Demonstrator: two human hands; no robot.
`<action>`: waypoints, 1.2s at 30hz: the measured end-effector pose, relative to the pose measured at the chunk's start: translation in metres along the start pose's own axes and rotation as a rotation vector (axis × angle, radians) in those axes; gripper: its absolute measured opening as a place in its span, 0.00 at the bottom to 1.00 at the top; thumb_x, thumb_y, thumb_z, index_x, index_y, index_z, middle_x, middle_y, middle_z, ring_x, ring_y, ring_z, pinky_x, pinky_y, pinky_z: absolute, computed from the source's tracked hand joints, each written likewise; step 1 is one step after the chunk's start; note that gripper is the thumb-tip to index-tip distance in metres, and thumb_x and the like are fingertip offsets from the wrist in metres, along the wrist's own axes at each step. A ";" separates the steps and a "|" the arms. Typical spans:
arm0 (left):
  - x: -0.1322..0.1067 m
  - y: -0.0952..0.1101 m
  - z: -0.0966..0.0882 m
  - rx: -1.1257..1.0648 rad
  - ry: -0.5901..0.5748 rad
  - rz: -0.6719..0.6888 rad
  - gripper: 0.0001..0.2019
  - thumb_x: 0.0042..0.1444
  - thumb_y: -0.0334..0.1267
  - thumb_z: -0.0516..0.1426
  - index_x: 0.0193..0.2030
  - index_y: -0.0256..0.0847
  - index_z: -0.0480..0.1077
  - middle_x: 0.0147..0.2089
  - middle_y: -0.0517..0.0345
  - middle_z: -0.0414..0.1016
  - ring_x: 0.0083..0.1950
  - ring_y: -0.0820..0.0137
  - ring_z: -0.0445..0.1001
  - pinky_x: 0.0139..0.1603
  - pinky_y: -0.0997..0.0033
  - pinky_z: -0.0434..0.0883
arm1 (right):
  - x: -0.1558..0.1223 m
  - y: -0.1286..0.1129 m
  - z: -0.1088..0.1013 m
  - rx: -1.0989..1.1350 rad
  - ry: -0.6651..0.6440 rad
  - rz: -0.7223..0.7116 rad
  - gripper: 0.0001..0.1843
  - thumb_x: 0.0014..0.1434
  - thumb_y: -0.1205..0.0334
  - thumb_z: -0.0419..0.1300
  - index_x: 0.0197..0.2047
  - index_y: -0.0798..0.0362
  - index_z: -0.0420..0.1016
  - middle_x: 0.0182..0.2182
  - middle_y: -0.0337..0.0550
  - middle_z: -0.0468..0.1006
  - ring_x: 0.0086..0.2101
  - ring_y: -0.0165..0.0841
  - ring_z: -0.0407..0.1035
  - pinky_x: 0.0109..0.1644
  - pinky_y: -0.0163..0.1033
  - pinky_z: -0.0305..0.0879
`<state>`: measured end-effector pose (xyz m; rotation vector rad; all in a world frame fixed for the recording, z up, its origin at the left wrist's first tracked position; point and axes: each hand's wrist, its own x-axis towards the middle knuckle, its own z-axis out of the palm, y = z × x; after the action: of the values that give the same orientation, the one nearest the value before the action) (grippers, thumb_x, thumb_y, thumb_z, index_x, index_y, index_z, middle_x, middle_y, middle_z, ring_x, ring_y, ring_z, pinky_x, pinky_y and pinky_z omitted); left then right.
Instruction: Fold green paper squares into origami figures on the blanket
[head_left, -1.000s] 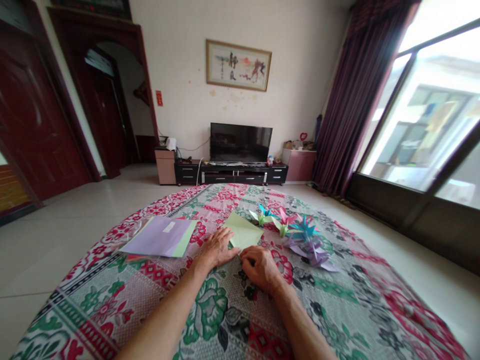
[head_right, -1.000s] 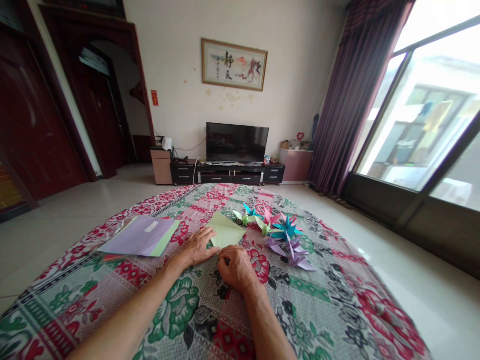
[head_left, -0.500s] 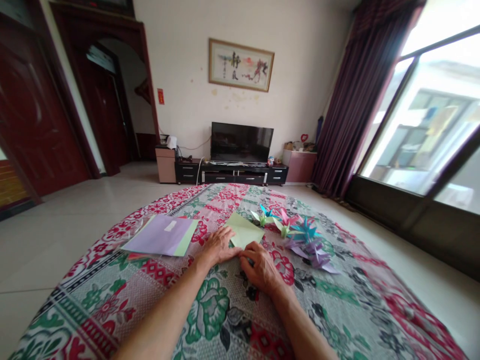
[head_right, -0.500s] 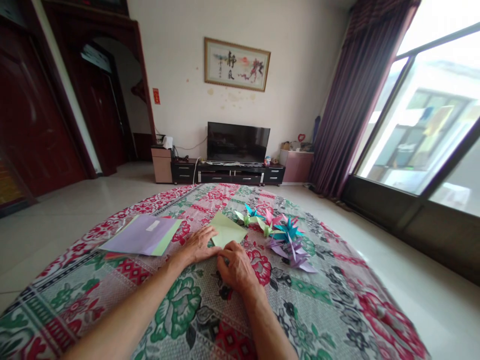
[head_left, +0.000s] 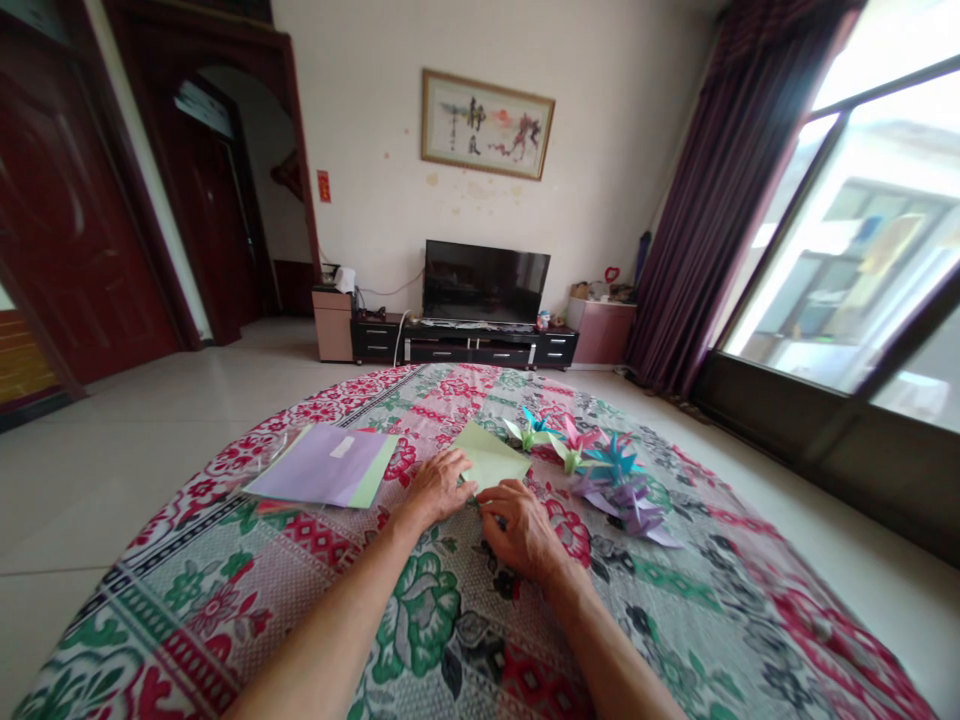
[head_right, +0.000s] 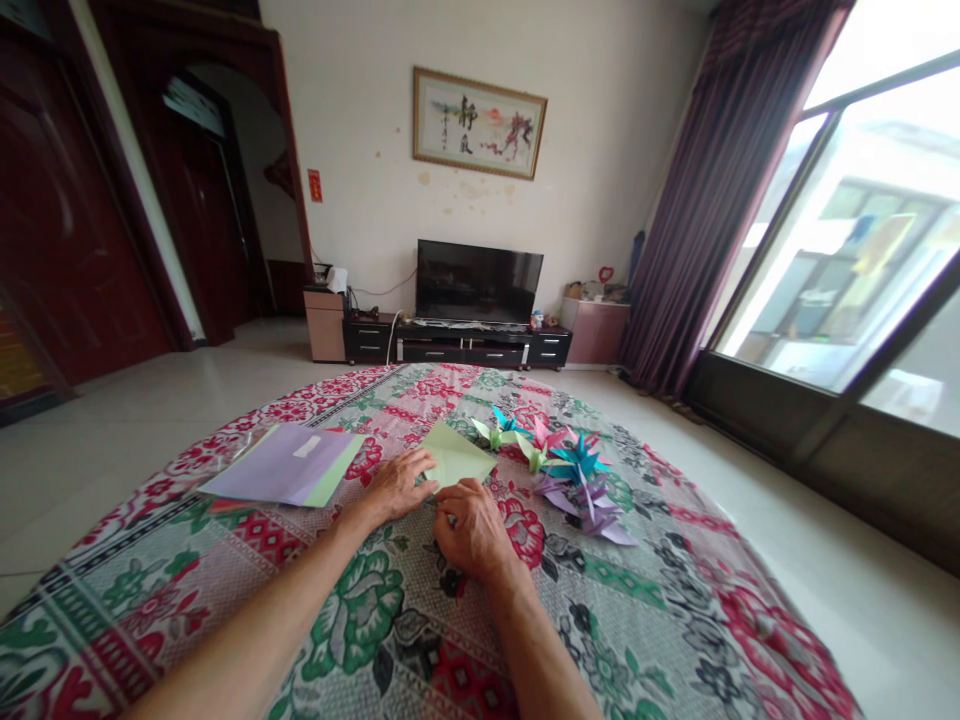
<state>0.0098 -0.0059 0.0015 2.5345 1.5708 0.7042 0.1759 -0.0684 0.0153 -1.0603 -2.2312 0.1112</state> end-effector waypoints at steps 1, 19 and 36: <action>0.000 0.000 0.000 0.006 0.008 0.001 0.17 0.55 0.43 0.53 0.50 0.42 0.70 0.55 0.52 0.68 0.58 0.62 0.64 0.61 0.61 0.60 | 0.002 0.000 0.000 0.008 -0.011 -0.006 0.12 0.51 0.74 0.53 0.25 0.52 0.76 0.32 0.42 0.78 0.36 0.32 0.67 0.47 0.38 0.60; 0.028 -0.036 0.003 -0.075 -0.022 -0.041 0.12 0.52 0.41 0.55 0.41 0.46 0.76 0.49 0.60 0.74 0.51 0.67 0.70 0.58 0.70 0.61 | 0.002 0.004 0.004 0.188 0.064 0.088 0.14 0.51 0.74 0.52 0.23 0.52 0.75 0.31 0.39 0.80 0.34 0.29 0.71 0.45 0.34 0.62; 0.049 -0.061 0.004 -0.115 -0.006 -0.097 0.12 0.52 0.32 0.54 0.37 0.46 0.78 0.44 0.59 0.77 0.45 0.70 0.72 0.50 0.73 0.67 | 0.001 0.006 0.005 0.212 0.073 0.095 0.13 0.51 0.74 0.52 0.23 0.52 0.75 0.31 0.39 0.80 0.34 0.29 0.71 0.44 0.33 0.62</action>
<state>-0.0212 0.0659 -0.0037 2.3607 1.5899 0.7512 0.1759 -0.0625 0.0097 -1.0363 -2.0528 0.3373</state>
